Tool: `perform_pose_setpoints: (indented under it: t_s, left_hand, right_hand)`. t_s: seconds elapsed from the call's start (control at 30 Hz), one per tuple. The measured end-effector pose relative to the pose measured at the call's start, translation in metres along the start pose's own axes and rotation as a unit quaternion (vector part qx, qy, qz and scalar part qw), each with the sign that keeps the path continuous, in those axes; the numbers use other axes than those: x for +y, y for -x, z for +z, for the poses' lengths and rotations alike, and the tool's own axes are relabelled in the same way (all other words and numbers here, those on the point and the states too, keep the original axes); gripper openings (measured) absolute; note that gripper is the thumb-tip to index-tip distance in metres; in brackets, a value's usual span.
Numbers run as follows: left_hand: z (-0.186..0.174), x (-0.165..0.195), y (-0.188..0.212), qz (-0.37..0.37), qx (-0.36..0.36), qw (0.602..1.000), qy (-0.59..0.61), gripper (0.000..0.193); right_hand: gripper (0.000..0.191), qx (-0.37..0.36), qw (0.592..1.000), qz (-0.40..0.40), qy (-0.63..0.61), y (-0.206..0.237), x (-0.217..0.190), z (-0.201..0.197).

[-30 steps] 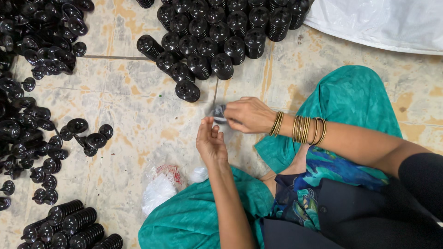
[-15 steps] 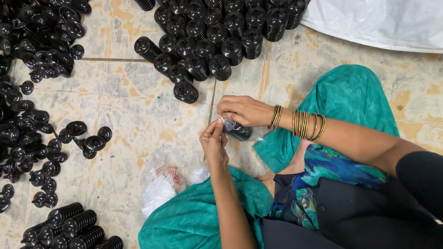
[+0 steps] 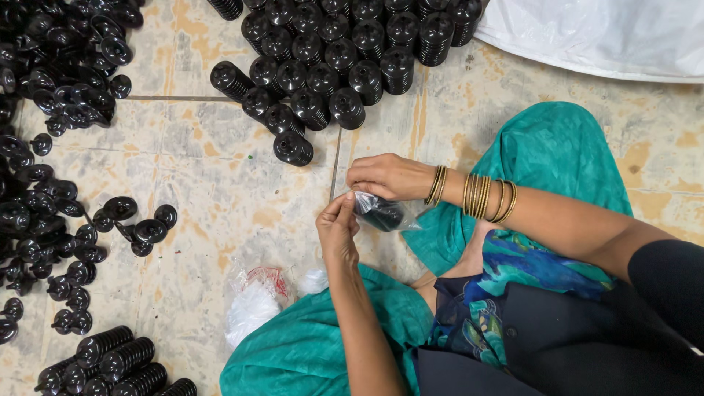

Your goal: The person sits on the floor surrounded by piles of black plastic spools and packs them one at a time into small clear plastic bags, placing each filled bag with a growing group of bagged parts. They occasionally set an unbagged spool aside before continuing to fill bags.

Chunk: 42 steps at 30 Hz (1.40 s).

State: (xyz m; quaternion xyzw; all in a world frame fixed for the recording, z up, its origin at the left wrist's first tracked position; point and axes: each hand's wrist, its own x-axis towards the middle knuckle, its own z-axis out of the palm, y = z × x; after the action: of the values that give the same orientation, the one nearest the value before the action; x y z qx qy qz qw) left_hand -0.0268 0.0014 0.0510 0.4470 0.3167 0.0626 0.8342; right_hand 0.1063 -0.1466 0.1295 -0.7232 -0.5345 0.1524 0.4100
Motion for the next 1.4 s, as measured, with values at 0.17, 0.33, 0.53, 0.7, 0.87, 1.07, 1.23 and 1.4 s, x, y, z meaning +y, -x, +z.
perform_pose_setpoints:
  t_s: [0.17,0.33,0.53,0.7,0.87,1.07,1.23,1.4]
  left_hand:
    - [0.004,0.003,0.003,0.061,0.015,0.997,-0.054,0.012]
    - [0.003,0.001,0.003,0.048,-0.048,0.993,-0.094,0.012]
    - [0.002,0.005,0.002,0.108,-0.063,0.977,-0.17,0.014]
    - [-0.002,0.007,0.002,0.137,-0.05,0.984,-0.099,0.014]
    - [-0.001,-0.003,-0.004,0.098,-0.057,0.993,0.038,0.012]
    - [0.006,-0.014,-0.004,0.037,-0.074,0.98,0.184,0.012]
    - [0.006,-0.014,-0.002,0.074,-0.093,0.973,0.198,0.011]
    - [0.01,-0.016,-0.001,0.112,-0.081,0.989,-0.058,0.012]
  right_hand:
    - [0.029,-0.05,0.983,0.089,-0.154,-0.005,0.003,-0.008]
    - [0.038,-0.088,0.973,0.128,-0.171,-0.006,0.008,-0.008]
    - [0.014,-0.072,0.988,0.122,-0.064,0.0,0.022,0.002]
    - [0.016,-0.009,0.982,0.131,-0.135,0.003,0.032,0.008]
    - [0.017,0.0,0.903,0.117,-0.413,-0.001,0.038,0.014]
    - [0.013,-0.016,0.917,0.123,-0.378,0.003,0.053,0.021]
    - [0.013,-0.03,0.911,0.147,-0.385,0.003,0.068,0.025]
    - [0.017,-0.021,0.968,0.194,-0.155,0.005,0.059,0.022]
